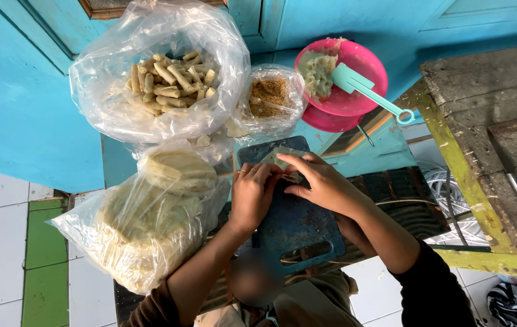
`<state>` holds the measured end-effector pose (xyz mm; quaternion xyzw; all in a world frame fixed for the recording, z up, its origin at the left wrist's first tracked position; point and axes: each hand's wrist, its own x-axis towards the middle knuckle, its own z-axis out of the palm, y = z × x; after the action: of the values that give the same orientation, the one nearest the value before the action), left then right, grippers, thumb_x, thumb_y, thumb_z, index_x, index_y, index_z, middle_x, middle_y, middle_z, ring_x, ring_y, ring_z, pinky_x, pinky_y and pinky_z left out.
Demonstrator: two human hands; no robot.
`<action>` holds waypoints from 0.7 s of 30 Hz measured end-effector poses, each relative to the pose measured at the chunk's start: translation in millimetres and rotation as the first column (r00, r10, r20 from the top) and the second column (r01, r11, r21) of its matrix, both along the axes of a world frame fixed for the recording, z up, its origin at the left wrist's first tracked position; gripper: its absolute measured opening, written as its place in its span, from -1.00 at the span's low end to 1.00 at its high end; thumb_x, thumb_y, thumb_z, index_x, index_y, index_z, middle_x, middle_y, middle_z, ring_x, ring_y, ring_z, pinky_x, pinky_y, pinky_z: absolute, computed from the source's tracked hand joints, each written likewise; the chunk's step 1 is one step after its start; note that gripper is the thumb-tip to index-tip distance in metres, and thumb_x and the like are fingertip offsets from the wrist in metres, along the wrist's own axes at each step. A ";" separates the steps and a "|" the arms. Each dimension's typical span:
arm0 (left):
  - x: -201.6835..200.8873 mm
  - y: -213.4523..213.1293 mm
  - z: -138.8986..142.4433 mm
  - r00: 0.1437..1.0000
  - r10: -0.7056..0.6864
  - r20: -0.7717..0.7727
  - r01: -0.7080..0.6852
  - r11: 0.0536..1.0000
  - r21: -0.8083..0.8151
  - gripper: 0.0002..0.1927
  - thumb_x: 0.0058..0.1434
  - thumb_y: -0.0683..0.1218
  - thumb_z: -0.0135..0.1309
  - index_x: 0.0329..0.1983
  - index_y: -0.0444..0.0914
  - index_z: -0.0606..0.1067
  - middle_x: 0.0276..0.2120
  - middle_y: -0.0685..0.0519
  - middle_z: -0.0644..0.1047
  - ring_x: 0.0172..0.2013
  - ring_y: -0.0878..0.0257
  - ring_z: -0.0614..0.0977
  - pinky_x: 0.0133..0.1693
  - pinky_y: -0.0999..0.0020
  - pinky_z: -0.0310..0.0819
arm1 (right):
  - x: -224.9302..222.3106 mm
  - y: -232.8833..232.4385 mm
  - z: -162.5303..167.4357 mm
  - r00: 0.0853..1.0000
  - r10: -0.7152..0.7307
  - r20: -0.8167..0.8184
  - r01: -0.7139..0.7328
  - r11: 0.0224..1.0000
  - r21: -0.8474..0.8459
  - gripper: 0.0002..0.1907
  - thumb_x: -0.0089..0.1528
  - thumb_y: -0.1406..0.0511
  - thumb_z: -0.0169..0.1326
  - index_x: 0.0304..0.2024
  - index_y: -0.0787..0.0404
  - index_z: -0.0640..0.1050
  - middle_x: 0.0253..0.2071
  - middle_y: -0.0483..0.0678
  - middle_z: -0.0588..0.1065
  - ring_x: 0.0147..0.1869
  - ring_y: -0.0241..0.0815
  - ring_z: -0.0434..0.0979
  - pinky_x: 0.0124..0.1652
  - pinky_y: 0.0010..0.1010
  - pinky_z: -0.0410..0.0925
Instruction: The person pinches off pieces of dough, flattens each piece on a cutting board, and wraps the flattened dough around a brown filling, placing the finished rolls into a plastic bag. They then use a plastic spatula to arrange the wrapped pieces on the board.
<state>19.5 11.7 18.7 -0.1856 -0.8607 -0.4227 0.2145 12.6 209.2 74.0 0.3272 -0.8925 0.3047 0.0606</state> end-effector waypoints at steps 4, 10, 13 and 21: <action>-7.2 1.6 -5.4 0.995 0.032 0.092 -0.036 0.999 0.039 -0.91 0.26 -0.11 0.17 -0.19 -0.18 0.55 -0.33 0.07 0.64 -0.22 0.03 0.59 -0.11 0.11 0.37 | -2.1 -3.6 -5.0 1.000 -0.018 0.003 0.018 1.000 0.013 -0.28 0.14 0.36 0.28 0.34 0.11 0.35 -0.09 -0.04 0.58 0.01 0.01 0.60 -0.07 -0.25 0.45; -4.1 -7.4 -2.7 0.994 -0.092 0.054 0.089 0.995 0.053 -0.75 0.08 -0.08 0.23 -0.15 -0.16 0.63 -0.21 0.08 0.61 -0.15 0.01 0.54 -0.06 0.14 0.39 | -2.4 -4.0 -14.3 0.998 -0.057 0.029 0.057 0.998 0.005 -0.36 0.25 0.48 0.11 0.37 0.11 0.32 -0.09 0.01 0.57 -0.02 -0.03 0.63 -0.08 -0.25 0.47; -1.1 -11.6 2.7 0.996 -0.079 -0.045 0.074 0.991 -0.108 -0.72 0.00 -0.08 0.24 -0.17 -0.11 0.67 -0.19 0.09 0.56 -0.14 0.01 0.50 -0.09 0.13 0.36 | -4.3 -2.8 -16.3 0.999 -0.040 0.034 0.042 0.998 -0.048 -0.38 0.25 0.53 0.05 0.36 0.16 0.29 -0.09 0.03 0.58 0.01 0.02 0.61 -0.05 -0.21 0.44; -2.3 -5.1 2.2 0.998 0.031 -0.049 -0.040 0.978 -0.203 -0.92 0.22 -0.09 0.20 -0.24 -0.16 0.63 -0.21 0.07 0.51 -0.14 0.03 0.51 -0.12 0.09 0.35 | -8.8 2.5 -5.4 0.989 0.041 0.142 -0.029 0.996 -0.089 -0.37 0.19 0.49 0.14 0.31 0.18 0.31 -0.07 0.00 0.59 0.08 0.02 0.58 0.02 -0.22 0.41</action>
<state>17.1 6.6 20.9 -0.2009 -0.8975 -0.3242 0.2215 3.8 211.7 68.5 0.3170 -0.8745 0.3670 0.0050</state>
